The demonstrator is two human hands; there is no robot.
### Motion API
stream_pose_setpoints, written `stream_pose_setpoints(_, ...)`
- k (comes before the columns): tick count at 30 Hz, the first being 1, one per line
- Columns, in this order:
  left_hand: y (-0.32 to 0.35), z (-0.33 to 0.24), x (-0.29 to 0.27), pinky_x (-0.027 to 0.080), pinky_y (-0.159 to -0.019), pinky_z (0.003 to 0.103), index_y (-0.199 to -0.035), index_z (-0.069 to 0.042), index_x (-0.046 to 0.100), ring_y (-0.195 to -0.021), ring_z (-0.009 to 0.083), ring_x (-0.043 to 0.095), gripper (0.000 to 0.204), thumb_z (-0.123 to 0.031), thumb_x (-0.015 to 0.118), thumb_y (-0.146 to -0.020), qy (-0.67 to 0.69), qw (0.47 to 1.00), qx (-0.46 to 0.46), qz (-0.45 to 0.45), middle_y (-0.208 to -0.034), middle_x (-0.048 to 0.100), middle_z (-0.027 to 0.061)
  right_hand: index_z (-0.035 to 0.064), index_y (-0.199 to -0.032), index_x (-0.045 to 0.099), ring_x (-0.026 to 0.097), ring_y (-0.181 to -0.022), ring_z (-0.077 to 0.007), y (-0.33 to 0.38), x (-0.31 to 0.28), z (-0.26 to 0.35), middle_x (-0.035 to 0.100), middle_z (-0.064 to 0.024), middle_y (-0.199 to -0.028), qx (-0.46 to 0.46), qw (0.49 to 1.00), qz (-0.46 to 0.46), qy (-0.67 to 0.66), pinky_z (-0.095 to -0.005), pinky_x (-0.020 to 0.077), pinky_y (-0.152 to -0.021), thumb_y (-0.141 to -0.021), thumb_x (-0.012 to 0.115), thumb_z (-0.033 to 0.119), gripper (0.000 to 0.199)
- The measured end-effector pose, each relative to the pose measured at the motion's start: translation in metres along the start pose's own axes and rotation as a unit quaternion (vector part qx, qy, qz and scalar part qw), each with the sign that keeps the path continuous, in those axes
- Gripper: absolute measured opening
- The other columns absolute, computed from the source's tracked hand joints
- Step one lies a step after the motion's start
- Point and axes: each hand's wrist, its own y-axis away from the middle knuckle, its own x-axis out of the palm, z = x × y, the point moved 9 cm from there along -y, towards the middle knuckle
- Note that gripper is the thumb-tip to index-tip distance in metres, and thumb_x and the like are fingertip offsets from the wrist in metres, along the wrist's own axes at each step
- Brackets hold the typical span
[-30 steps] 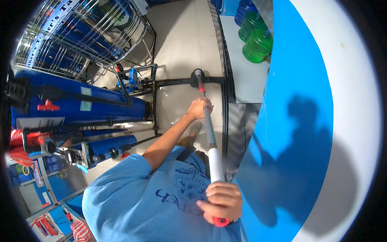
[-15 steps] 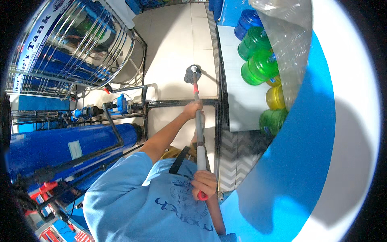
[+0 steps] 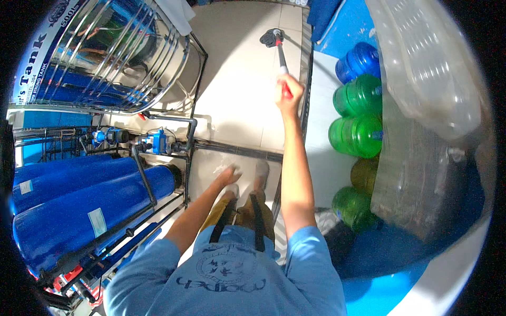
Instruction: The person wipes a large stainless steel water tank with a pink cloth, then rinses and wrings the cloth at a sink. They continue wiping a metal countertop and finally mop the tiled floor with a mop.
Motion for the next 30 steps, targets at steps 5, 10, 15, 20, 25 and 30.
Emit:
stream_pose_setpoints(5,0.082,0.149,0.008,0.048,-0.088,0.042,-0.094,0.0,0.069,-0.098,0.0398,0.063,0.041,-0.038,0.06,-0.084,0.039,0.995,-0.076,0.045,-0.099,0.067,0.0263,0.0014,-0.072,0.059,0.052,-0.056,-0.0124,-0.094,0.054,-0.033,0.053,-0.007,-0.06,-0.022,0.999,-0.02,0.022,-0.0269,0.0397,-0.053,-0.079,0.052,-0.002,0.01)
stream_pose_setpoints(10,0.134,0.219,-0.007,0.049,-0.081,0.041,-0.085,0.006,0.066,-0.085,0.0323,0.064,0.036,-0.029,0.055,-0.088,0.053,0.977,-0.199,0.061,-0.085,0.065,0.0276,-0.0011,-0.074,0.059,0.056,-0.06,-0.0136,-0.077,0.058,0.064,0.059,-0.0088,-0.066,0.018,0.985,0.167,0.048,-0.028,0.0443,-0.056,-0.08,0.054,-0.002,0.008)
stream_pose_setpoints(15,0.081,0.062,-0.1,0.045,-0.094,0.04,-0.104,0.004,0.063,-0.104,0.035,0.061,0.038,-0.031,0.059,-0.087,0.147,0.988,0.018,-0.04,-0.1,0.066,0.0226,0.0044,-0.069,0.065,0.059,-0.058,-0.0208,-0.024,0.039,0.253,0.06,-0.0061,-0.063,0.106,0.95,0.272,0.114,-0.0292,0.0465,-0.058,-0.063,0.061,-0.003,0.011)
stream_pose_setpoints(20,0.078,-0.23,-0.201,0.028,-0.112,0.046,-0.137,0.001,0.034,-0.133,0.0385,0.035,0.09,-0.028,0.082,-0.066,0.138,0.867,0.421,-0.229,-0.14,0.04,0.0212,0.0077,-0.065,0.066,0.055,-0.046,-0.0186,-0.011,0.048,0.368,0.058,-0.0011,-0.054,0.113,0.95,0.292,-0.01,-0.0294,0.0457,-0.049,-0.065,0.069,0.011,0.005)
stream_pose_setpoints(25,0.129,-0.335,-0.121,0.048,-0.081,0.04,-0.077,-0.008,0.056,-0.101,0.0291,0.059,0.021,-0.009,0.067,-0.06,0.175,0.784,0.575,0.157,-0.104,0.062,0.0081,0.0091,-0.058,0.061,0.054,-0.042,-0.016,-0.039,0.035,0.416,0.056,0.0008,-0.049,0.047,0.932,0.28,-0.225,-0.0299,0.0456,-0.047,-0.085,0.064,0.041,0.042)
stream_pose_setpoints(30,0.127,-0.31,-0.07,0.042,-0.055,0.043,-0.054,-0.009,0.049,-0.056,0.0351,0.054,0.027,-0.02,0.071,-0.065,0.163,0.793,0.571,0.137,-0.05,0.048,0.0116,0.0053,-0.07,0.058,0.049,-0.038,-0.0165,-0.004,0.03,0.423,0.055,-0.0043,-0.05,0.098,0.981,0.166,0.018,-0.0306,0.0369,-0.036,-0.082,0.06,0.017,0.017)
